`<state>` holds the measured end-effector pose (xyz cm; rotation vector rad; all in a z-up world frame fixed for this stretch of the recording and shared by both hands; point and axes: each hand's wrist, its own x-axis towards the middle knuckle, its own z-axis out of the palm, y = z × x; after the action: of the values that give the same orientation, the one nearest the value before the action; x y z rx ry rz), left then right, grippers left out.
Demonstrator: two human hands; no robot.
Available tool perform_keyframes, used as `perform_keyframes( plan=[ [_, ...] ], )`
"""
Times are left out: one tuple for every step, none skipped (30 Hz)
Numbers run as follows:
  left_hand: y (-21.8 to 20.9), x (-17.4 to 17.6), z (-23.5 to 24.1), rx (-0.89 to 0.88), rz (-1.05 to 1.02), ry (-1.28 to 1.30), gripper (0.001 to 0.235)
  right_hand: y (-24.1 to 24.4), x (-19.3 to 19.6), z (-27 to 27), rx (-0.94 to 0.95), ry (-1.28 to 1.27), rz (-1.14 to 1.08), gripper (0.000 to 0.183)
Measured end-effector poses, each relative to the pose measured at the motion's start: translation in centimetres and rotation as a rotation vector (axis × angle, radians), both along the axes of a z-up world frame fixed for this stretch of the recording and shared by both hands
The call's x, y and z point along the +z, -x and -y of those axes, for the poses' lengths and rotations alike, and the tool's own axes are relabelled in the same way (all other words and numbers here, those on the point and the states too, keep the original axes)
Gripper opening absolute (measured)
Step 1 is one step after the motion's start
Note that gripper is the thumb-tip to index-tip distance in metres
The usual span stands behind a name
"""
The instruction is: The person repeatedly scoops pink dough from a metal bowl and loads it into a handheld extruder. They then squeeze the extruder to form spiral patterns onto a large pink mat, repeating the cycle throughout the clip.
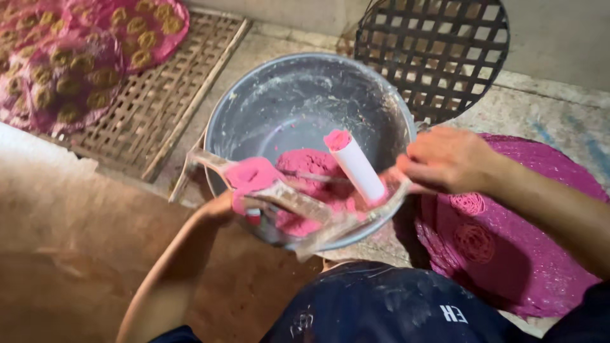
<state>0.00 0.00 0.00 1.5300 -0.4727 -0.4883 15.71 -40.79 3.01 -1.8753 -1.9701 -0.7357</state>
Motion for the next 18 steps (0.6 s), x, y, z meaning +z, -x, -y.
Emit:
perform_keyframes(
  plan=[
    [-0.3, -0.4, 0.5, -0.157, 0.015, 0.103, 0.055, -0.7, 0.4, -0.9, -0.097, -0.017, 0.151, 0.011],
    [-1.0, -1.5, 1.5, -0.065, -0.271, 0.225, 0.062, -1.5, 1.0, -1.9, -0.112, -0.060, 0.283, 0.010],
    [-0.8, -3.0, 2.8, 0.033, -0.573, 0.346, 0.069, -1.7, 1.0, -2.8, -0.130, -0.094, 0.403, 0.011],
    [-0.4, -4.2, 3.6, 0.140, -0.875, 0.458, 0.075, -1.6, 0.7, -3.4, -0.159, -0.127, 0.352, 0.017],
    [-0.6, -5.4, 4.3, 0.174, -0.744, 0.439, 0.065, -1.8, 0.4, -3.4, -0.203, -0.160, 0.306, 0.026],
    [-0.9, -6.7, 5.1, 0.209, -0.614, 0.421, 0.055, -1.7, -0.4, -2.8, -0.273, -0.224, 0.225, 0.028],
    [-1.1, -7.8, 5.4, 0.241, -0.490, 0.402, 0.045, -1.6, -1.7, -1.9, -0.350, -0.289, 0.146, 0.031],
    [-1.0, -8.6, 5.0, 0.312, -0.390, 0.186, 0.042, -1.5, -3.4, -0.8, -0.428, -0.356, 0.071, 0.034],
    [-0.8, -9.3, 4.4, 0.379, -0.281, -0.023, 0.041, -1.3, -5.4, 1.0, -0.587, -0.320, -0.155, 0.042],
    [-0.6, -9.9, 3.8, 0.438, -0.162, -0.227, 0.042, -0.8, -7.5, 3.1, -0.743, -0.285, -0.384, 0.050],
    [-0.5, -10.4, 3.3, 0.508, 0.063, -0.236, 0.029, -0.7, -9.7, 5.1, -0.880, -0.253, -0.607, 0.058],
    [-0.4, -10.8, 2.9, 0.574, 0.289, -0.238, 0.017, -0.6, -12.2, 6.7, -1.018, -0.054, -0.635, 0.063],
    [-0.1, -11.4, 2.7, 0.654, 0.030, -0.093, 0.021, -0.6, -15.0, 7.8, -1.133, 0.154, -0.662, 0.069],
    [0.3, -11.8, 2.6, 0.729, -0.232, 0.051, 0.027, 0.4, -17.8, 8.6, -1.217, 0.278, -0.819, 0.078],
    [0.6, -12.0, 2.7, 0.819, -0.479, 0.197, 0.035, 1.0, -20.5, 8.9, -1.277, 0.401, -0.962, 0.088],
    [0.4, -12.2, 3.2, 0.754, -0.358, 0.054, 0.030, 2.3, -22.9, 9.4, -1.256, 0.319, -0.807, 0.078],
    [0.5, -11.9, 3.5, 0.735, -0.238, -0.059, 0.029, 3.1, -25.1, 9.4, -1.204, 0.231, -0.650, 0.070],
    [0.5, -11.5, 3.7, 0.730, -0.122, -0.165, 0.030, 3.5, -27.0, 9.2, -1.200, -0.291, -1.287, 0.053]
  ],
)
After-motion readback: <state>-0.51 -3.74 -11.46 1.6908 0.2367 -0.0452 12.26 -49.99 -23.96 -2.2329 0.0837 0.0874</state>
